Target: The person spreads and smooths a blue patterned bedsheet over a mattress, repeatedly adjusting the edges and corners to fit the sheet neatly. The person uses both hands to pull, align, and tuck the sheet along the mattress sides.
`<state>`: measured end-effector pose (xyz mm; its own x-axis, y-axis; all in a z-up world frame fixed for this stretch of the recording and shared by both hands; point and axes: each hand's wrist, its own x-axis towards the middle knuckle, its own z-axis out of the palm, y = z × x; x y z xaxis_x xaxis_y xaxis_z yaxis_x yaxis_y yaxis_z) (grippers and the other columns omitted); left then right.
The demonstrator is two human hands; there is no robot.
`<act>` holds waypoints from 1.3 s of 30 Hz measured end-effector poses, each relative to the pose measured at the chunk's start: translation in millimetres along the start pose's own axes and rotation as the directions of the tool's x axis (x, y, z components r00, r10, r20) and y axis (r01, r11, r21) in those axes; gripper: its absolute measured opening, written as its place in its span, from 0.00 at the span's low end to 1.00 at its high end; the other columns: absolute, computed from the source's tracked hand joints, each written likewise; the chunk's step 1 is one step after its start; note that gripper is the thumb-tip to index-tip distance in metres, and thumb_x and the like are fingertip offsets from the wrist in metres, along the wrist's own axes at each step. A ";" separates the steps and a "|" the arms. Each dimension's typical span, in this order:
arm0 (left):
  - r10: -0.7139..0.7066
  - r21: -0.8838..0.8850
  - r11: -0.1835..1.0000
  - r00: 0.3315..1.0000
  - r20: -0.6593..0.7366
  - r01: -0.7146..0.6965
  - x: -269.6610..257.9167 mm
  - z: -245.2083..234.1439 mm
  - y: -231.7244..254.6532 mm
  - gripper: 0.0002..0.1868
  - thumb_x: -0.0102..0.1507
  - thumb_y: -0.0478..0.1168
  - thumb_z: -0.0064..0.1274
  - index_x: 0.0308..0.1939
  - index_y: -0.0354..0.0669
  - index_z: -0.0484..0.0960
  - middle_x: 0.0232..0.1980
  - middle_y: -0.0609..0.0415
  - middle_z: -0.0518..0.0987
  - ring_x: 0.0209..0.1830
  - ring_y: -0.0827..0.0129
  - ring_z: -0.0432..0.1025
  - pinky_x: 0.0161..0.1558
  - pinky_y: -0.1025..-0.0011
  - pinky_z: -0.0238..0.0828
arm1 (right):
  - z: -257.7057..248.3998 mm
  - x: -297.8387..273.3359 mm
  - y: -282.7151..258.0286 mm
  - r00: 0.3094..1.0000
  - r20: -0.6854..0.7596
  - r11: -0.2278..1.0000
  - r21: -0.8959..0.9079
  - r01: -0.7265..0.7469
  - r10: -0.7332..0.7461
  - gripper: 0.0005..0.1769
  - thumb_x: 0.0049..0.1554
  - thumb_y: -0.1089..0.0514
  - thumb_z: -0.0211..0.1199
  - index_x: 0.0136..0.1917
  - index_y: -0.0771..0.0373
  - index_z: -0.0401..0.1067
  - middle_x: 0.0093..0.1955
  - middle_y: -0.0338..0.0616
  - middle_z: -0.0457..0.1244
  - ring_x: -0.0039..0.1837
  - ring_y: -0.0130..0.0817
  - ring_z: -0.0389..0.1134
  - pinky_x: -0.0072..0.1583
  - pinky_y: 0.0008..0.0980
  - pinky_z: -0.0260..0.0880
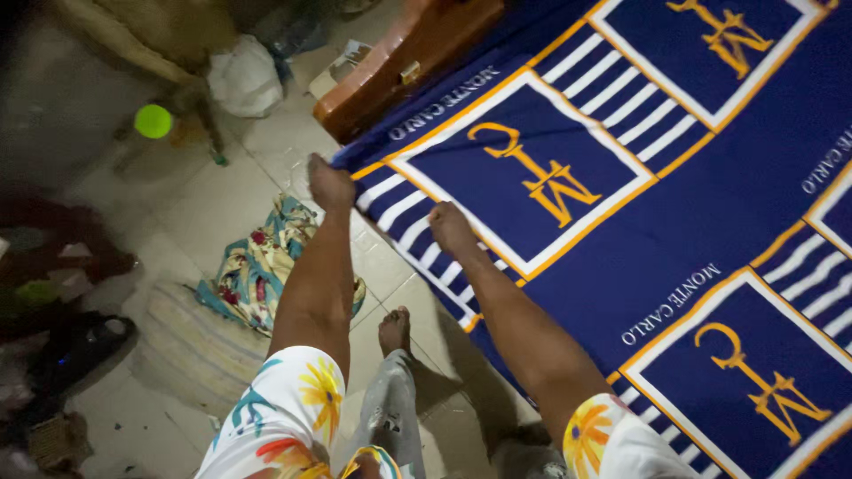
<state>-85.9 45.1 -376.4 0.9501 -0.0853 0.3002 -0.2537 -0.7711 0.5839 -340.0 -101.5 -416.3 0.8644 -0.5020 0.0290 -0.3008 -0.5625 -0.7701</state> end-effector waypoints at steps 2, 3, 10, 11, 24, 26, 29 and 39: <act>-0.119 0.002 0.993 0.993 -0.009 0.119 -1.7 3.6 -12.2 0.14 0.55 0.33 0.52 0.44 0.40 0.70 0.40 0.35 0.79 0.42 0.34 0.74 0.44 0.42 0.69 | -12.8 -12.0 -23.7 0.997 0.071 0.996 0.078 -0.044 0.039 0.11 0.58 0.56 0.63 0.50 0.64 0.70 0.47 0.54 0.65 0.53 0.54 0.68 0.57 0.48 0.69; -0.231 -0.001 0.973 0.972 0.047 0.231 2.5 8.2 -15.6 0.12 0.58 0.34 0.50 0.46 0.41 0.70 0.40 0.35 0.80 0.43 0.35 0.75 0.46 0.42 0.68 | -20.4 -18.6 -31.9 0.991 0.100 0.994 0.052 -0.099 0.094 0.13 0.58 0.55 0.62 0.53 0.64 0.69 0.49 0.54 0.65 0.53 0.53 0.69 0.57 0.47 0.69; -0.452 0.048 0.775 0.500 0.738 0.630 -6.3 26.7 -39.0 0.28 0.75 0.53 0.42 0.47 0.26 0.80 0.46 0.27 0.81 0.42 0.36 0.77 0.45 0.44 0.73 | -55.1 -71.4 -31.8 0.962 -0.054 0.917 -0.293 -0.271 0.267 0.42 0.40 0.50 0.77 0.63 0.66 0.64 0.60 0.64 0.59 0.61 0.65 0.62 0.57 0.53 0.64; -0.317 0.123 0.935 0.629 0.710 0.332 -6.1 28.6 -39.0 0.27 0.66 0.55 0.52 0.48 0.28 0.79 0.46 0.30 0.81 0.44 0.39 0.76 0.46 0.48 0.73 | -52.0 -77.3 -23.7 0.968 -0.039 0.903 -0.353 -0.247 0.250 0.37 0.43 0.51 0.75 0.61 0.66 0.65 0.59 0.62 0.60 0.61 0.63 0.63 0.58 0.52 0.65; 0.028 -0.175 0.984 0.937 0.349 0.036 -41.7 12.4 5.5 0.38 0.59 0.38 0.60 0.68 0.28 0.60 0.64 0.24 0.64 0.64 0.32 0.64 0.65 0.53 0.63 | -60.1 -84.3 -41.2 0.981 -0.059 0.980 -0.063 -0.189 0.185 0.27 0.56 0.55 0.65 0.66 0.65 0.65 0.63 0.61 0.60 0.65 0.61 0.61 0.64 0.51 0.65; 0.016 -0.186 0.981 0.921 0.389 0.061 -65.4 -9.2 34.9 0.39 0.60 0.36 0.58 0.71 0.29 0.57 0.68 0.24 0.62 0.66 0.33 0.64 0.67 0.53 0.62 | -72.8 -91.8 -47.6 0.974 -0.144 0.982 -0.039 -0.182 0.175 0.30 0.56 0.55 0.67 0.68 0.66 0.63 0.64 0.63 0.59 0.65 0.63 0.60 0.64 0.51 0.64; -0.015 -0.190 0.974 0.873 0.487 0.123 -92.6 -43.4 81.3 0.42 0.58 0.36 0.56 0.74 0.33 0.56 0.69 0.26 0.62 0.66 0.34 0.64 0.67 0.53 0.62 | -95.9 -104.8 -49.5 0.949 -0.234 0.975 -0.011 -0.221 0.213 0.30 0.55 0.54 0.67 0.68 0.65 0.64 0.64 0.63 0.60 0.65 0.63 0.62 0.65 0.50 0.66; 0.369 -0.262 0.923 0.840 0.398 -0.282 -270.7 -163.9 214.6 0.37 0.58 0.41 0.62 0.66 0.27 0.64 0.65 0.28 0.70 0.67 0.36 0.65 0.69 0.52 0.60 | -250.8 -259.2 -51.4 0.865 -0.492 0.958 -0.283 -0.050 -0.100 0.20 0.58 0.54 0.69 0.60 0.63 0.68 0.62 0.56 0.65 0.64 0.55 0.67 0.65 0.45 0.69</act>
<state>-427.3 6.0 -208.7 0.7765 -0.6073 0.1679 -0.5497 -0.5228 0.6516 -649.6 -107.2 -224.4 0.5791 -0.7012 0.4159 -0.4454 -0.6994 -0.5590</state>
